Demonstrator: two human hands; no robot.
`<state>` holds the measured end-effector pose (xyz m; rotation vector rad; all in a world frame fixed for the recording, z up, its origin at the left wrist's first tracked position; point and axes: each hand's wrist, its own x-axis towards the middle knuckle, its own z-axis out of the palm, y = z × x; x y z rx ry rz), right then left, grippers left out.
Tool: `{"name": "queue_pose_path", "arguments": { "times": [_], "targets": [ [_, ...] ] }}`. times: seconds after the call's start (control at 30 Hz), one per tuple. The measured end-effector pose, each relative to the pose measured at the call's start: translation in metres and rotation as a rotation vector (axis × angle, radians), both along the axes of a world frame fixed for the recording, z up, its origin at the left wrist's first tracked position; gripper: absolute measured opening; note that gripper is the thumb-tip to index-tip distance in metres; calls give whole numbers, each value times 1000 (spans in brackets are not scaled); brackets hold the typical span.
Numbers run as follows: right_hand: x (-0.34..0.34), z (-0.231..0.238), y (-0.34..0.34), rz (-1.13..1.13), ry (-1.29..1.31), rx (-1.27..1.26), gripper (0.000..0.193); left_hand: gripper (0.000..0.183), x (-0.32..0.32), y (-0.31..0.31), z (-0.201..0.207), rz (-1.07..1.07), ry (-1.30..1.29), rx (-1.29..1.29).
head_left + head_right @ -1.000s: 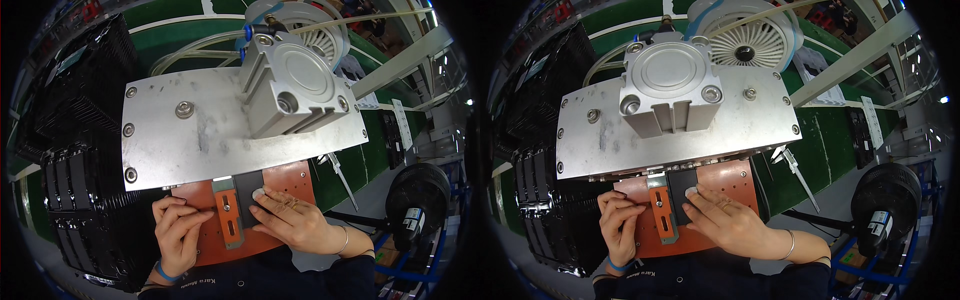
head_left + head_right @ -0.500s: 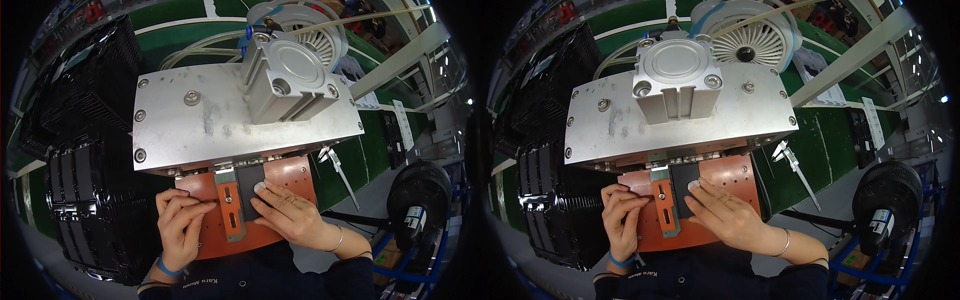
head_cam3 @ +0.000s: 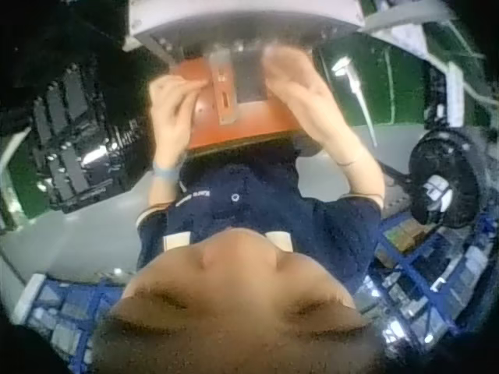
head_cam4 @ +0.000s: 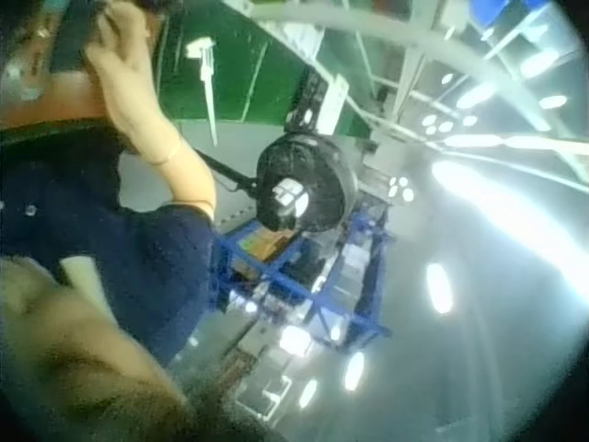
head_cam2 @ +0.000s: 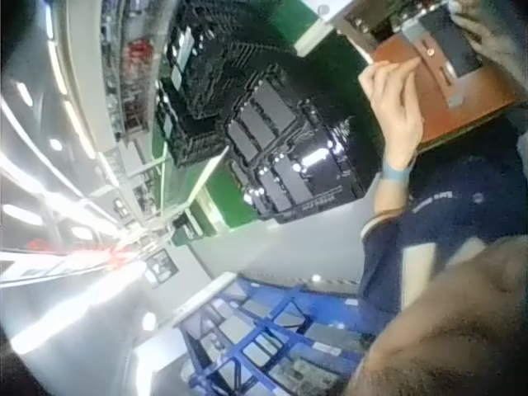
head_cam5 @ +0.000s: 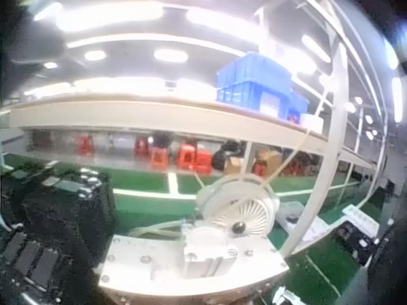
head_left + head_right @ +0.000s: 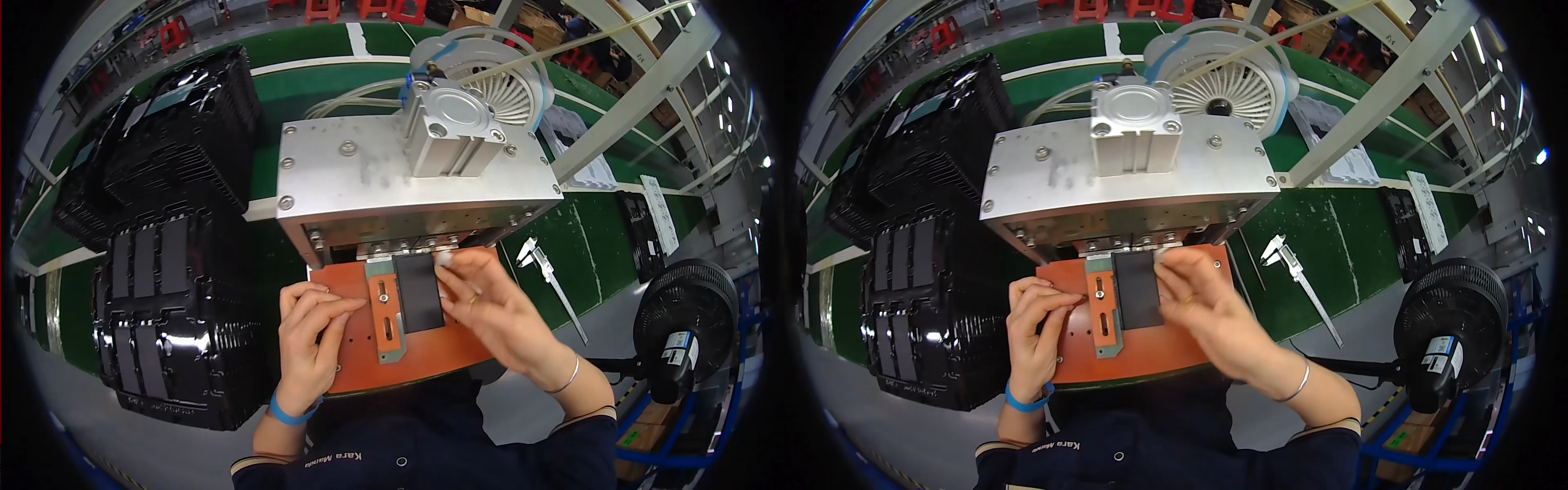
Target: The person repeatedly picks up small black rectangular electronic components from a stack, places them into a metal press machine, and activates the press. After pressing, the person removes the component and uses a digital caliper to measure it before placing it back on the stack. This cycle is repeated for multiple units.
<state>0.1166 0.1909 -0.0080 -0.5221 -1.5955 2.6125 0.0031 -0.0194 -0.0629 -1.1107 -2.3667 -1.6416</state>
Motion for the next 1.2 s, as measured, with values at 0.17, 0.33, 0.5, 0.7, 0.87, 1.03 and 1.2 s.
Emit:
{"name": "queue_pose_path", "arguments": {
  "times": [0.17, 0.33, 0.5, 0.7, 0.87, 1.03, 1.2],
  "targets": [
    [-19, -9, 10, 25, -197, 307, 27, 17, -1, 0, -4, 1, 47, 28],
    [-3, -15, 10, -17, -51, 444, 26, 28, 13, -3, 14, 107, 236, -22],
    [23, -10, -31, -51, 254, 335, 31, 35, 39, -1, 35, -125, -206, 125],
    [2, 9, -30, 188, 223, 482, 44, 15, 47, -11, 42, -250, -622, 157],
    [-21, 22, -24, 315, 268, 664, 15, 14, 53, -17, 45, -258, -574, 87],
    [-19, 22, -6, 132, 323, 784, 17, 14, 53, -20, 44, -267, -640, 50],
    [-11, 13, -4, 318, 236, 716, 17, 15, 52, -16, 42, -272, -665, 13]
  ]
}}
